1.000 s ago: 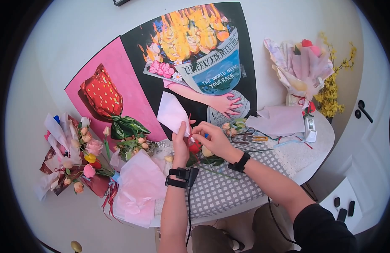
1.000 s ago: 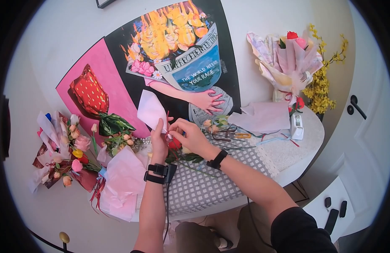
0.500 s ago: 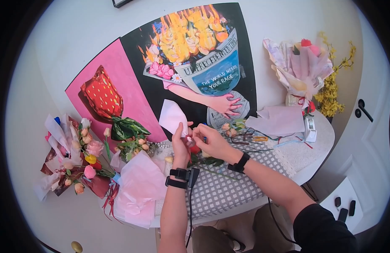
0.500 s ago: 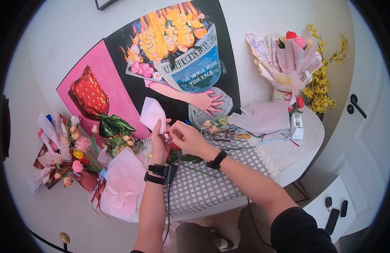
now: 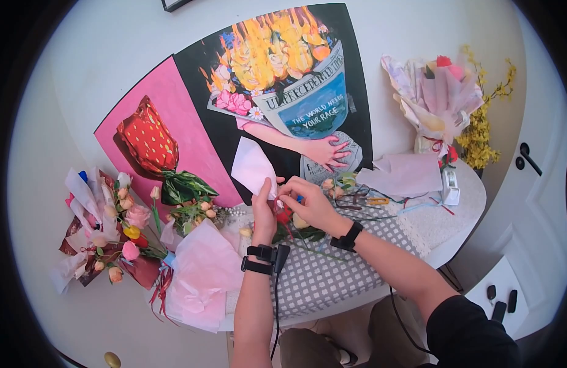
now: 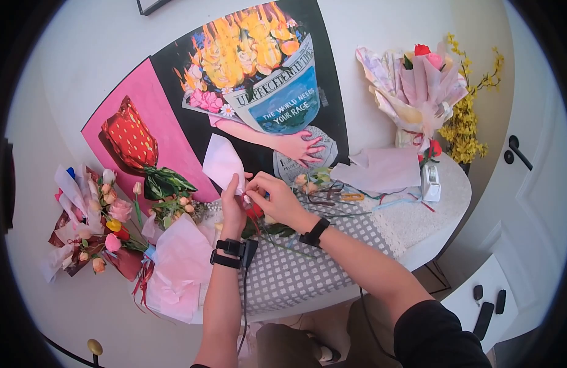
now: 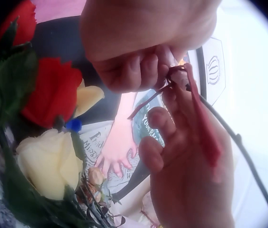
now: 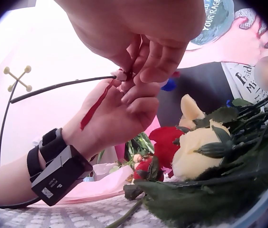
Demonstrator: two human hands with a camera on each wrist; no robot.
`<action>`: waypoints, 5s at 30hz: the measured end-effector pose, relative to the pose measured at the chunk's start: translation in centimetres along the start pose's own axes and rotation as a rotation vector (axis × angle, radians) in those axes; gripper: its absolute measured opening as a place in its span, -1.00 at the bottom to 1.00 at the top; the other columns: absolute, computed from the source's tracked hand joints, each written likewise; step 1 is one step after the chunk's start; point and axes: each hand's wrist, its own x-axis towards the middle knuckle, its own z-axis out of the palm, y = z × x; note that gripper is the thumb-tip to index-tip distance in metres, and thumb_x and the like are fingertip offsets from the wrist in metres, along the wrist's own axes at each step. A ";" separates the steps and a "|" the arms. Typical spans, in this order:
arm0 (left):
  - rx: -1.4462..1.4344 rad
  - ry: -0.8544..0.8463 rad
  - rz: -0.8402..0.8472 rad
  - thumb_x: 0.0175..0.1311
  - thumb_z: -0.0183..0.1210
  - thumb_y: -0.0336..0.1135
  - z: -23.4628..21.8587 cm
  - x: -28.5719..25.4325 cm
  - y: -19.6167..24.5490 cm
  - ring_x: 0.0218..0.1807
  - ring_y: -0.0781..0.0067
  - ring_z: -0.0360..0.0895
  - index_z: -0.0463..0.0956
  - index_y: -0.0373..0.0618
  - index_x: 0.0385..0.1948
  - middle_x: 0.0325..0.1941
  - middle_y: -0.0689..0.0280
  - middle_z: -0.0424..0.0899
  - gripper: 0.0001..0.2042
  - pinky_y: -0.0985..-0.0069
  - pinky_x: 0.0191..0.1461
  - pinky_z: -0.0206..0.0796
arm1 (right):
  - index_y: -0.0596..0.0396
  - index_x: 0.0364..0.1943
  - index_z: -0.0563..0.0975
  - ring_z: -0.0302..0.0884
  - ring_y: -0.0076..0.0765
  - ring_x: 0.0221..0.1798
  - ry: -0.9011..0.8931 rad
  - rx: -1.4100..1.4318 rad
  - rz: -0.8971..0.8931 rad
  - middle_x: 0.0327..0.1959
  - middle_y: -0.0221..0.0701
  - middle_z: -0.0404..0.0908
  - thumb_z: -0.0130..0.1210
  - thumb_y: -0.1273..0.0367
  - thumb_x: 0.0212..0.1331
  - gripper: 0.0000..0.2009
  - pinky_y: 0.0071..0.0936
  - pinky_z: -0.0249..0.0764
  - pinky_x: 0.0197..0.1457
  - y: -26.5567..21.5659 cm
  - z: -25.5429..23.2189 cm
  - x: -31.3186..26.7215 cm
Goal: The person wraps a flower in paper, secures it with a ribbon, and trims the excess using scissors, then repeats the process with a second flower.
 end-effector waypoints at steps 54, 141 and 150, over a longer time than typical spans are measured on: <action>0.160 0.410 0.320 0.55 0.07 -0.17 -0.9 0.0 -0.4 -0.56 0.75 0.24 0.72 -0.24 -0.21 -0.52 0.55 0.45 -0.67 0.63 -0.48 0.05 | 0.09 -0.31 0.61 0.36 -0.73 -0.43 -0.068 0.579 0.441 -0.36 -0.57 0.52 0.15 0.23 0.45 -0.76 -0.66 0.23 -0.33 0.5 -0.6 0.4; 0.147 -0.191 0.211 0.47 0.18 -0.31 -0.5 0.5 -1.1 -0.59 0.78 0.34 0.61 -0.24 -0.23 -0.56 0.51 0.53 -0.83 0.71 -0.54 0.05 | 0.08 -0.29 0.50 0.08 -0.69 -0.55 -0.054 0.597 0.462 -0.61 -0.65 0.23 -0.16 0.20 0.60 -0.67 -0.63 0.02 -0.42 1.8 -0.8 0.7; 0.254 -0.135 0.258 0.43 0.23 -0.40 -0.4 0.0 0.3 -0.53 0.84 0.34 0.64 -0.25 -0.19 -0.52 0.52 0.58 -0.89 0.72 -0.50 0.06 | 0.09 -0.25 0.56 0.04 -0.75 -0.57 0.023 0.514 0.377 -0.62 -0.71 0.21 -0.06 0.19 0.57 -0.69 -0.63 -0.08 -0.47 2.7 -1.2 0.6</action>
